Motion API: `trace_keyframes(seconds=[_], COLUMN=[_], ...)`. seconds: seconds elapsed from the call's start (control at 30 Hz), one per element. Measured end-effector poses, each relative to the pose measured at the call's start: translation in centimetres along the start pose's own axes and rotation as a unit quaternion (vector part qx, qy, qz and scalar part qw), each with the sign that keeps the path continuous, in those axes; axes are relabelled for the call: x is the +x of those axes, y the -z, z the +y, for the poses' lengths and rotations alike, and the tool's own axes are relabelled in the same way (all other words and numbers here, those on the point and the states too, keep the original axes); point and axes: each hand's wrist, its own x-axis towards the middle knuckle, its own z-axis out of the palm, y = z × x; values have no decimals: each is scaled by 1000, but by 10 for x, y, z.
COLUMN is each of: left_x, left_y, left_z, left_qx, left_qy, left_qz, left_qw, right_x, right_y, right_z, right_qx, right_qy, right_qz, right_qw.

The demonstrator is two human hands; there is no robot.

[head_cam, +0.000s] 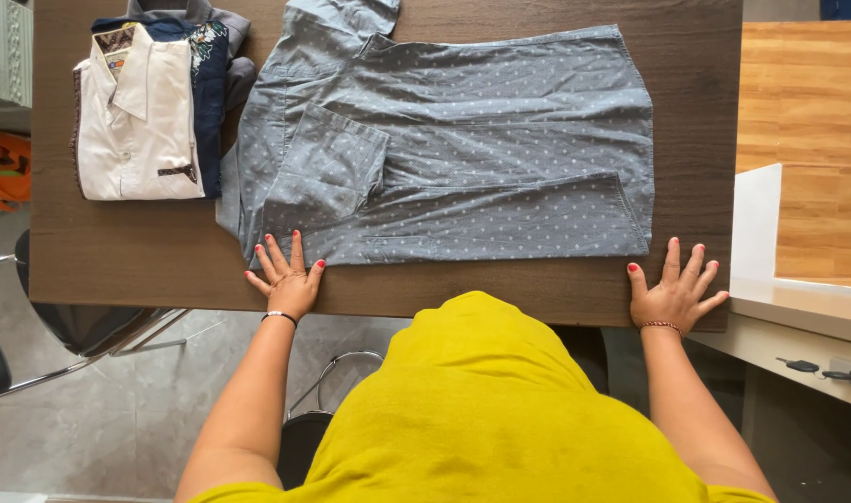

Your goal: Folding a grey patterned shirt on a table and placing it back into a closet.

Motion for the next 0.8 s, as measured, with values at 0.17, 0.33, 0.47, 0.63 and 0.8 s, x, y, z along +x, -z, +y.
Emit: trace_keyframes(seconds=[0.17,0.33,0.47,0.63,0.8], left_x=[1,-2,-1,2,1], left_y=[4,8,1,-2,1], left_z=[3,4,1,-2,1], left_qx=[0,-13,-2,4,10], left_qy=[6,8,1,-6,6], left_qz=[-6,-25,-12,0,-25], left_qw=[1000,1000,1000,1000,1000], right_x=[1,-1,-3,-2,-2], right_y=[0,1,0,0,-2], right_z=[-1,0,1,1,4], right_qx=[5,4,-2,-7,-12], right_qy=[-4,-6,0,-1,8], right_qz=[-3,-13,0,-7,11], right_qw=[1000,1000,1000,1000,1000])
